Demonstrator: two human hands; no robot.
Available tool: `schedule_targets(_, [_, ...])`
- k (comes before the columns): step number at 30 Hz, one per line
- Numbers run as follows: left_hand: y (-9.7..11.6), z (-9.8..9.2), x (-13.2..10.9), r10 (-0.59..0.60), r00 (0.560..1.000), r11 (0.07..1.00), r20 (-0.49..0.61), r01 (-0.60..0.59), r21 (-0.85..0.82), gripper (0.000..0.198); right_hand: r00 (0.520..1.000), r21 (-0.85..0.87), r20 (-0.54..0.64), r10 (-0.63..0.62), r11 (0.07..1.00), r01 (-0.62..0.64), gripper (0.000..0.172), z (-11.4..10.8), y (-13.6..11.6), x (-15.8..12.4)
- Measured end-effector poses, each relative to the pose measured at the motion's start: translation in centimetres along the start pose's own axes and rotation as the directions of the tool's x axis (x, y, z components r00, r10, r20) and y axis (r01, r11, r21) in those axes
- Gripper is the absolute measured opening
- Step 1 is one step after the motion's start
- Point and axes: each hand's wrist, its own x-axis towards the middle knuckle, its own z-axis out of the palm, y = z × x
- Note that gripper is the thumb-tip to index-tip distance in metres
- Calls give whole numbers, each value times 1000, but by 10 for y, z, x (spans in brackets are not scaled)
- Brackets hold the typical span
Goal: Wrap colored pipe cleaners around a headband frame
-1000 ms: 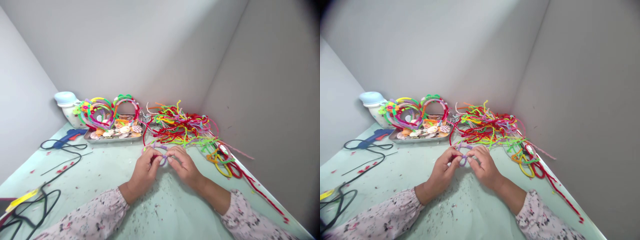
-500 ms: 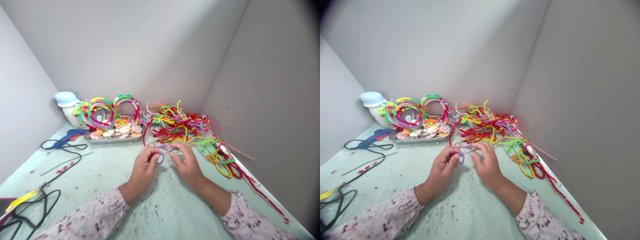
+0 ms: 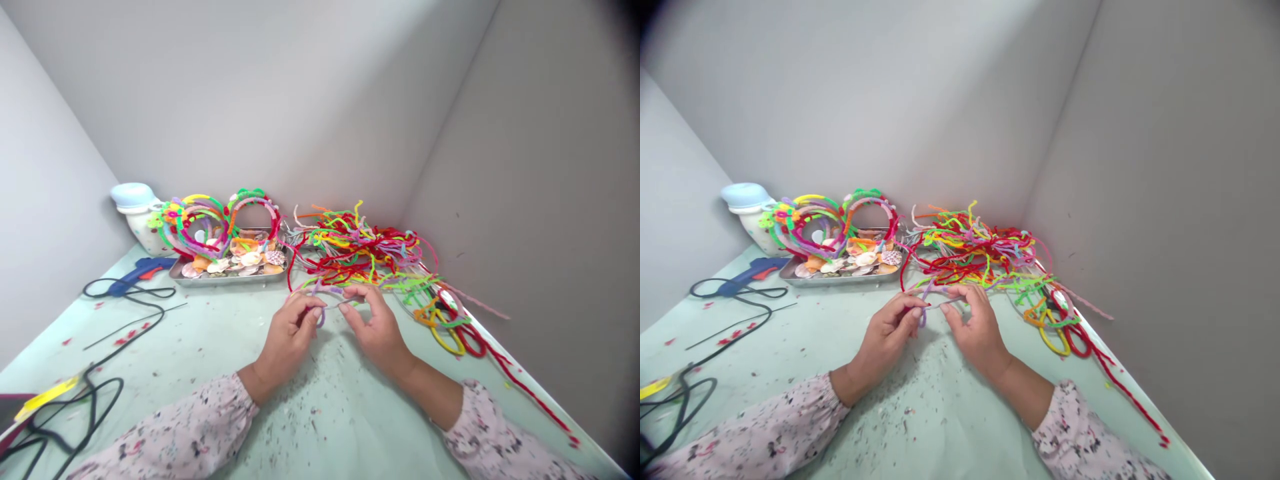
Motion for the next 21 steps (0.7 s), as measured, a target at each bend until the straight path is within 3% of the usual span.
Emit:
schedule_targets(6, [2, 2, 1, -97, 993, 987, -59, 89, -131, 17, 996, -7, -37, 80, 997, -80, 23, 1, 4, 2])
schedule_targets(10, [2, 3, -1, -122, 989, 983, -78, 109, -150, 18, 979, 32, -155, 134, 991, -131, 20, 2, 10, 4])
schedule_targets(13, [2, 3, -1, -137, 984, 978, -114, 117, -170, 18, 964, 28, -252, 90, 996, -86, 18, 0, 8, 3])
schedule_targets(15, [3, 3, 0, -146, 983, 975, -113, 124, -182, 18, 979, 21, -200, 30, 999, -27, 11, -1, 3, 1])
schedule_targets(17, [3, 3, 1, -150, 984, 973, -93, 131, -189, 18, 998, 33, -41, -41, 999, 42, 6, -2, -2, -1])
schedule_targets(21, [2, 4, 1, -150, 989, 975, -12, 146, -166, 19, 974, 73, 184, -128, 990, 117, 13, -1, -8, -1])
